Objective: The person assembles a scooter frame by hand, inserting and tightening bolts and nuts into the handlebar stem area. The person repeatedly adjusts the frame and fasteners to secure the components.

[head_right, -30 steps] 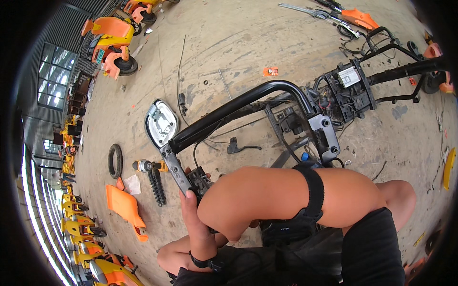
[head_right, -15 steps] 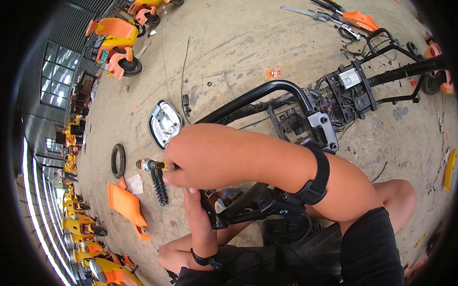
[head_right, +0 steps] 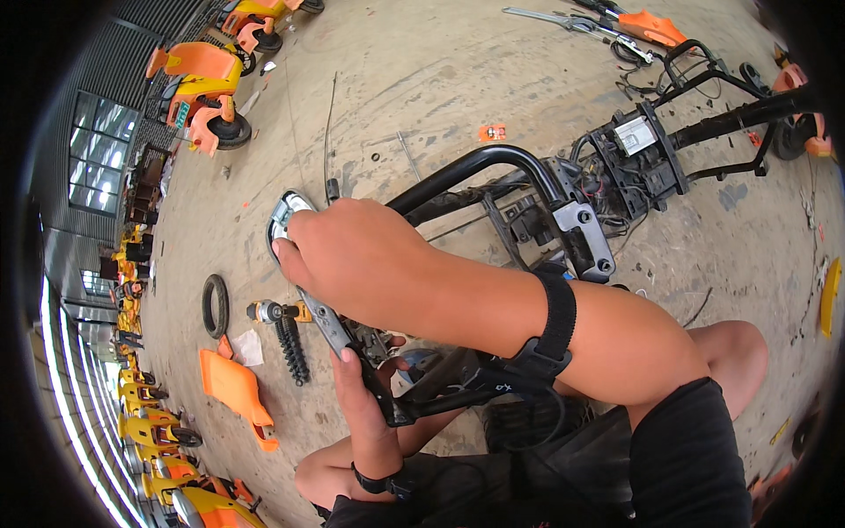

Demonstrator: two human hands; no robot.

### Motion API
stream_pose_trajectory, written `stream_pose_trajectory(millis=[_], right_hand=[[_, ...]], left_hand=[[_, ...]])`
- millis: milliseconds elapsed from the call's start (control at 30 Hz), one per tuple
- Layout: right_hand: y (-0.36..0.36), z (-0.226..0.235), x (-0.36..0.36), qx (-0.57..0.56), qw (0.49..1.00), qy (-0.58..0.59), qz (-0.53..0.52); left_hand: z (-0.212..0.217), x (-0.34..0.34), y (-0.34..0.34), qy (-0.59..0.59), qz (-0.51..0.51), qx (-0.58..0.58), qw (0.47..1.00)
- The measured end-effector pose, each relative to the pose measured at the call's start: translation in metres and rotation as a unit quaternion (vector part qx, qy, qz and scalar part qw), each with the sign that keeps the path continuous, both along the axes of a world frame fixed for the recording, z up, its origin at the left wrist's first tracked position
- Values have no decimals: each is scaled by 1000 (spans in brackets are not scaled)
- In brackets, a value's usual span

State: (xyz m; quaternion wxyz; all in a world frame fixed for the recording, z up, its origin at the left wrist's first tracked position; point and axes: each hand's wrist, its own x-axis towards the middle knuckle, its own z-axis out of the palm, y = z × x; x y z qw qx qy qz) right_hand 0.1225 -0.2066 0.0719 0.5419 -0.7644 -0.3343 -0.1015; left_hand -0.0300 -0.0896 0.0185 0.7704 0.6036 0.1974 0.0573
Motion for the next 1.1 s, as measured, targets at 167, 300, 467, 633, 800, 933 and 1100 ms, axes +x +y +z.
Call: stream_pose_trajectory(millis=[167, 300, 467, 633, 800, 933, 1100], right_hand=[[-5, 11, 0, 22, 997, 78, 13], [1, 4, 2, 43, 993, 107, 26], [8, 0, 4, 65, 985, 161, 13], [19, -10, 2, 102, 980, 173, 2], [23, -12, 0, 88, 986, 139, 9], [22, -11, -3, 75, 996, 37, 27], [-8, 12, -11, -22, 974, 48, 221]], left_hand=[[-4, 0, 1, -15, 4, 0, 1000], [9, 1, -8, 4, 14, -7, 1000], [5, -1, -2, 20, 6, 2, 1000], [-3, 1, 0, -20, -4, 29, 999], [0, 1, -1, -14, -7, 10, 1000], [-1, -1, 2, -4, -25, 13, 1000], [27, 7, -15, 58, 9, -128, 990]])
